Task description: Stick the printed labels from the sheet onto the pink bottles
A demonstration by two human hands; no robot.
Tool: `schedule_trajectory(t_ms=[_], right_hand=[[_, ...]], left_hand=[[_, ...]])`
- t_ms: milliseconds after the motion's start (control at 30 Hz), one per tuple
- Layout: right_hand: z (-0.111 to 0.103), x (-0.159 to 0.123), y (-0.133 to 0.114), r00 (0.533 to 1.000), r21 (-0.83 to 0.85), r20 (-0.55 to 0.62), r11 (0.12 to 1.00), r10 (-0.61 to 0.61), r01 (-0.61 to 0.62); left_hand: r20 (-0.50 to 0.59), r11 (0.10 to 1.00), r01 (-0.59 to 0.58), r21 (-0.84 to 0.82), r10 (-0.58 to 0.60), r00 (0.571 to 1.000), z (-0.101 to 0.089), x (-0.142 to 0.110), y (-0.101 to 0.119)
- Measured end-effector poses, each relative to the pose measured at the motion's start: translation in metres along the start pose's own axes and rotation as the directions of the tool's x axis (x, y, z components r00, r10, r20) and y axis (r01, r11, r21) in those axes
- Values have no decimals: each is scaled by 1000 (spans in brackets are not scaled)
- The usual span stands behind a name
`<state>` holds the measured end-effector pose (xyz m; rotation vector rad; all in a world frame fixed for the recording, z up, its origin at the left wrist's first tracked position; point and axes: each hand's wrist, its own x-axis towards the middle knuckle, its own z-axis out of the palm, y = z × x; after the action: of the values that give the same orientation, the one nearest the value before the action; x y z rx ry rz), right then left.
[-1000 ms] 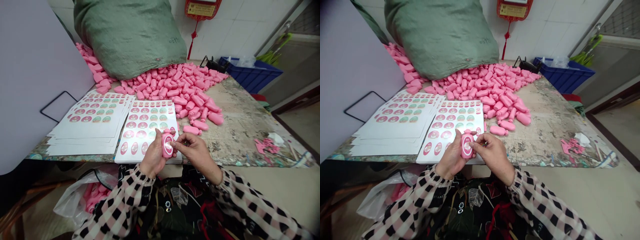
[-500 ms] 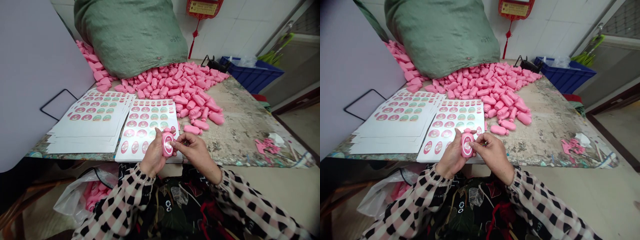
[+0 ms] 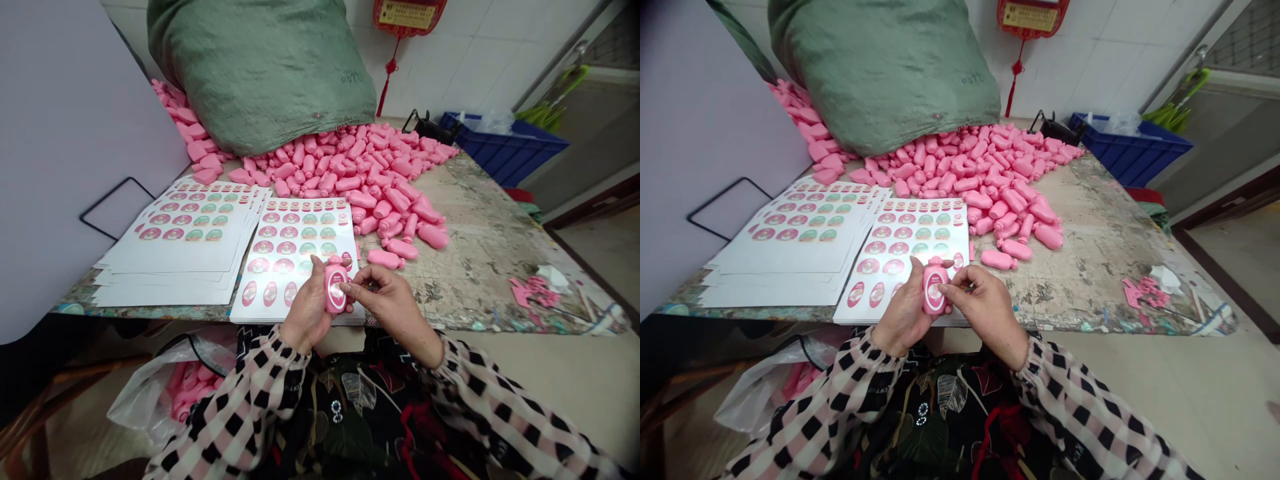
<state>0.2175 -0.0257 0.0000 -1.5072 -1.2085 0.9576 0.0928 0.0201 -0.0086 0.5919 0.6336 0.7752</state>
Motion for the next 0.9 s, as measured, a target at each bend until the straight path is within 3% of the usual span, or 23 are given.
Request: schedule_trajectory(t_ms=[433,700,800,900], right_hand=[[-2,-2,-1,1000,-67,7,997,23,-23],[-13,0,4,997,-198,61,979,-47,58],[-29,7,5,997,-239,-21,969,-75,68],[-36,12,1,990,-114,-126,993,-57,43]], left_hand=[[90,996,-13,88,5,996,-3,-5,3],[108,983,9,185,-29,994,-7,-10,7],[96,982,2,189,-21,995,-10,-11,12],[105,976,1,220,-25,994,-12,-12,17]])
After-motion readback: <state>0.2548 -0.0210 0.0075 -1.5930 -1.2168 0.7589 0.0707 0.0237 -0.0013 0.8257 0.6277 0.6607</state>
